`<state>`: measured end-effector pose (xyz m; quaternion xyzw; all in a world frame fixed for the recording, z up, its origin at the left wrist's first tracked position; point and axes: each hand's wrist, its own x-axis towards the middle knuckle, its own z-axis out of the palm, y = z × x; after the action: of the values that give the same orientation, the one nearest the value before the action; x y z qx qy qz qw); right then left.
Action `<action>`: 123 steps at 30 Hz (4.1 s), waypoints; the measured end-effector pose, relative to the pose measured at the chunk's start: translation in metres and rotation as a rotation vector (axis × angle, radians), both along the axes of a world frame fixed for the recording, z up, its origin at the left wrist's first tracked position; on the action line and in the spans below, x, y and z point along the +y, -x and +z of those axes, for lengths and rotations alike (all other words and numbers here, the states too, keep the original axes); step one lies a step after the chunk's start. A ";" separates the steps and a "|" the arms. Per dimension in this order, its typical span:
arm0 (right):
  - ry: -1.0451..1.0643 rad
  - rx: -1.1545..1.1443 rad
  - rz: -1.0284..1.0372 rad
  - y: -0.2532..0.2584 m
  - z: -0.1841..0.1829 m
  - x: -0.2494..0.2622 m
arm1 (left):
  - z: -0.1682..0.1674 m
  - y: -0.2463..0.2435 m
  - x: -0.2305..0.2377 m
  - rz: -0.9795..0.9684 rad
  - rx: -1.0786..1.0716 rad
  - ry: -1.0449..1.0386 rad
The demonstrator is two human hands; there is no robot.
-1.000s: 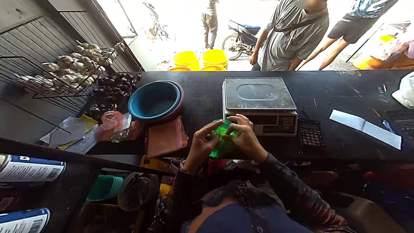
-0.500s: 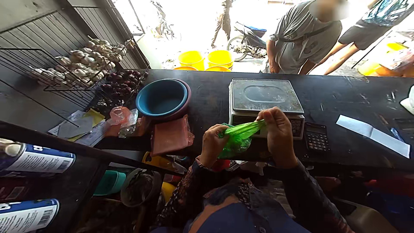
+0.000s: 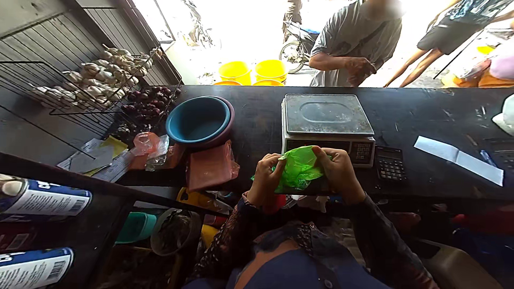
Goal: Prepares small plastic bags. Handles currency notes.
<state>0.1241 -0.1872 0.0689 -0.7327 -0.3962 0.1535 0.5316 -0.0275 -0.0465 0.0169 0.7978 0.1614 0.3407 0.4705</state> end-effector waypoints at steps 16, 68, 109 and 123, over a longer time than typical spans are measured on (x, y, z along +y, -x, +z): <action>-0.095 -0.597 -0.170 0.008 -0.009 -0.016 | 0.005 -0.013 -0.011 -0.157 -0.006 0.311; 0.150 0.038 0.344 -0.046 -0.037 -0.060 | 0.026 -0.024 0.016 0.222 -0.392 1.334; -0.295 0.055 0.215 -0.006 -0.041 -0.014 | 0.043 0.009 -0.029 -0.032 -0.182 0.844; -0.741 -0.061 0.028 0.024 -0.016 -0.024 | 0.020 0.008 -0.031 -0.227 -0.225 0.946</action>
<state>0.1001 -0.2113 0.0532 -0.4891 -0.4506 -0.0148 0.7466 -0.0358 -0.0773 0.0370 0.4679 0.1585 0.2608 0.8294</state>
